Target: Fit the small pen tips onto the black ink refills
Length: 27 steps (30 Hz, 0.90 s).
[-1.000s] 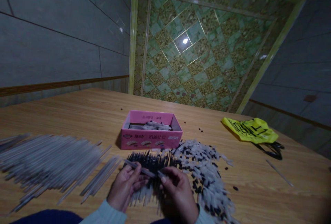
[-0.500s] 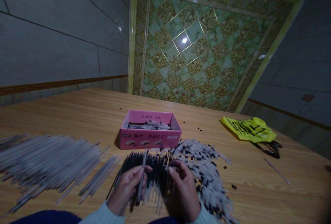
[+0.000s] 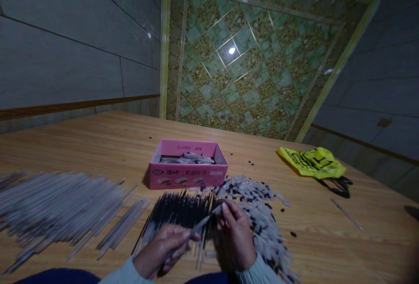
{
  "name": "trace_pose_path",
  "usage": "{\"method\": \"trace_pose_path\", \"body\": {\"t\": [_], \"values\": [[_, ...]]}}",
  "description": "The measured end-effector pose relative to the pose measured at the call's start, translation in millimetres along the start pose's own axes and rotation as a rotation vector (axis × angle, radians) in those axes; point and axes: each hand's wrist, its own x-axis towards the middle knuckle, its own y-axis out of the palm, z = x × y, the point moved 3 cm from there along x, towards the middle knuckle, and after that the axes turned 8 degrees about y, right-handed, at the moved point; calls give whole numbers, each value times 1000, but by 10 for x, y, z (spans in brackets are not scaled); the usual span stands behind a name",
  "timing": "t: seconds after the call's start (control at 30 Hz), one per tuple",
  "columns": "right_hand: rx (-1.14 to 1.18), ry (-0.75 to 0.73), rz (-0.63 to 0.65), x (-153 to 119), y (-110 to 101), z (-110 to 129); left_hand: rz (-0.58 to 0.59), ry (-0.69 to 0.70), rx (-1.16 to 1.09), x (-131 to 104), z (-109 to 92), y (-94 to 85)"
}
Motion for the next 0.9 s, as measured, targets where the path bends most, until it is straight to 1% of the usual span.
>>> {"method": "trace_pose_path", "body": {"t": [0.1, 0.2, 0.4, 0.53, 0.63, 0.73, 0.8, 0.9], "values": [[-41, 5, 40, 4, 8, -44, 7, -10, -3, -5, 12, -12], [-131, -17, 76, 30, -32, -80, 17, -11, -22, -12, 12, -18], [-354, -88, 87, 26, -85, -88, 25, -14, -53, -20, -4, -15], [-402, -61, 161, 8, -46, -95, 21, -3, -28, -19, -10, -26], [-401, -38, 220, 27, -38, -80, 7, 32, 45, -12, -20, -56], [-518, -36, 263, 55, -61, -59, 7, 100, 215, -8, -53, -79], [-657, -85, 279, 56, -73, -30, 9, 129, 307, -11, -80, -79], [-903, -241, 290, 15, -48, 40, 15, 117, 322, -19, -97, -70]]}}
